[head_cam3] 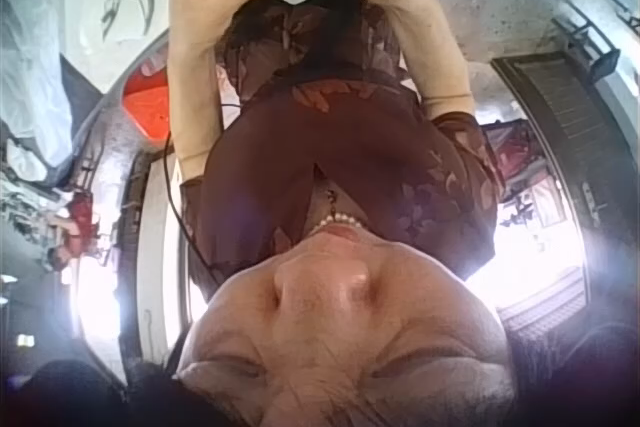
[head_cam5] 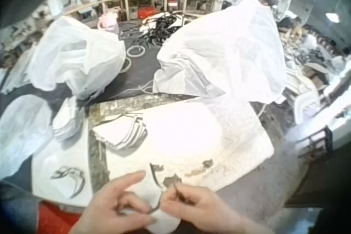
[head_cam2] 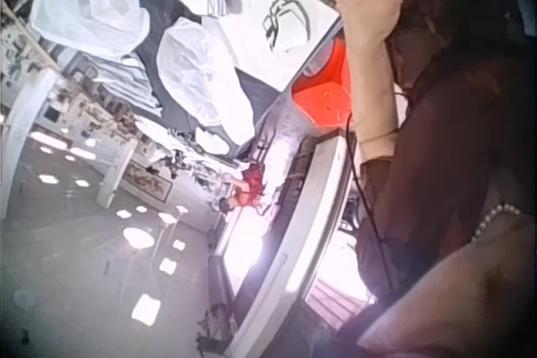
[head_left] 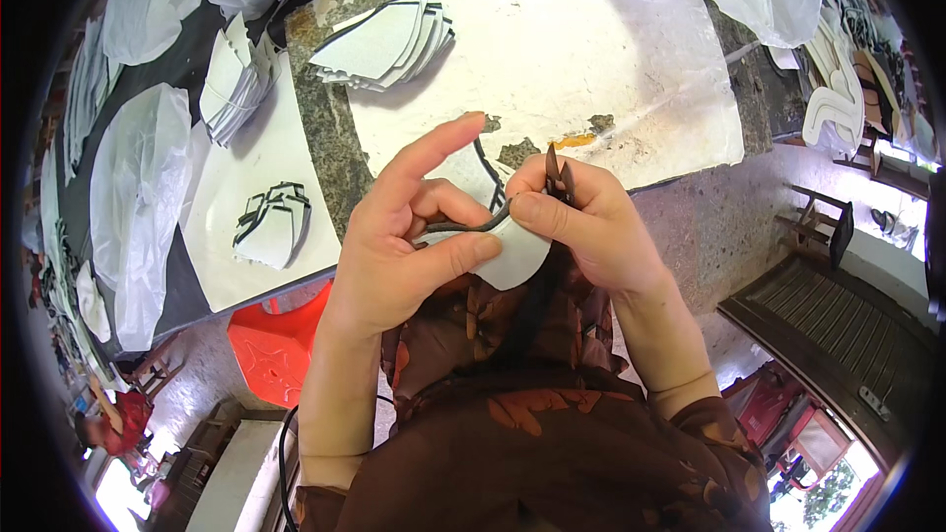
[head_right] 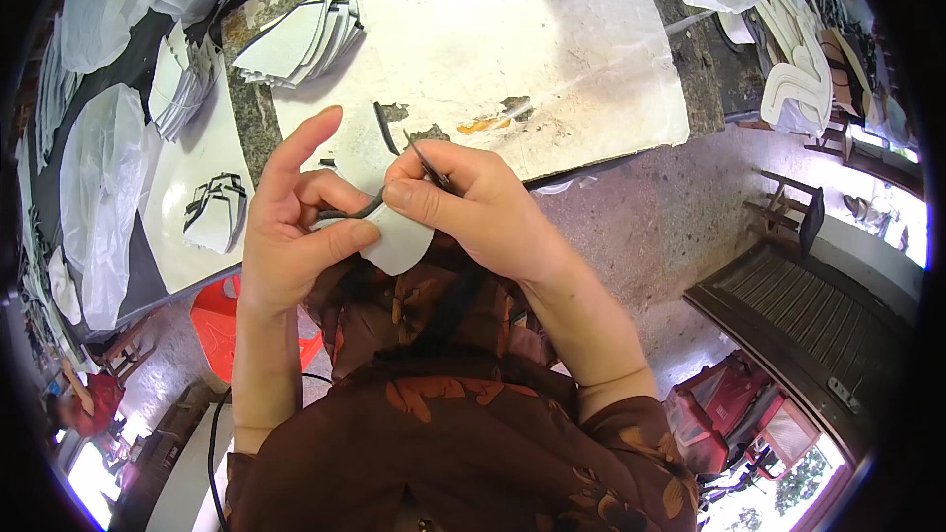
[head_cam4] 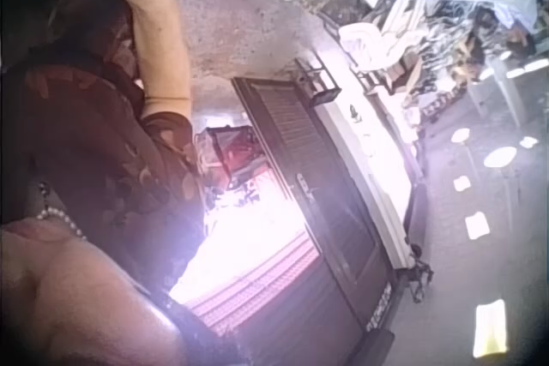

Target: Trimming excess material and loose threads from shoe components using a pair of snips.

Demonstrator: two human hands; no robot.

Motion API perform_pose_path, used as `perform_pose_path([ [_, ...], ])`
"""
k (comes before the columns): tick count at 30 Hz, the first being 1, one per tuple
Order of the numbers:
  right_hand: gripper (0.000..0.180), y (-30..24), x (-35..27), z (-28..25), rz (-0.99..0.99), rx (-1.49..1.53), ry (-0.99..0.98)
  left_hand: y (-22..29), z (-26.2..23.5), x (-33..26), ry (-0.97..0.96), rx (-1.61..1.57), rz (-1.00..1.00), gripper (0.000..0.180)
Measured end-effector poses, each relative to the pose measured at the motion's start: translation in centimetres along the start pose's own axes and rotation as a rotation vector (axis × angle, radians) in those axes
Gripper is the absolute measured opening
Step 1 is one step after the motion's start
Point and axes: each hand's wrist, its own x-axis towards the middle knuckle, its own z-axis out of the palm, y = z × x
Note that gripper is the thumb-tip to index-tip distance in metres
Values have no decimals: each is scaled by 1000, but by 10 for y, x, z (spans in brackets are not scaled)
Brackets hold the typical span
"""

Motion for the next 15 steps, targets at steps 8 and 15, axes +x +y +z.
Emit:
perform_pose_path([
  [8,14,9,-1,-4,-137,29,78,7,-26,-13,85,-391,-235,66],
  [15,13,13,0,0,-157,-26,52,4,-18,-22,118,-156,-196,72],
])
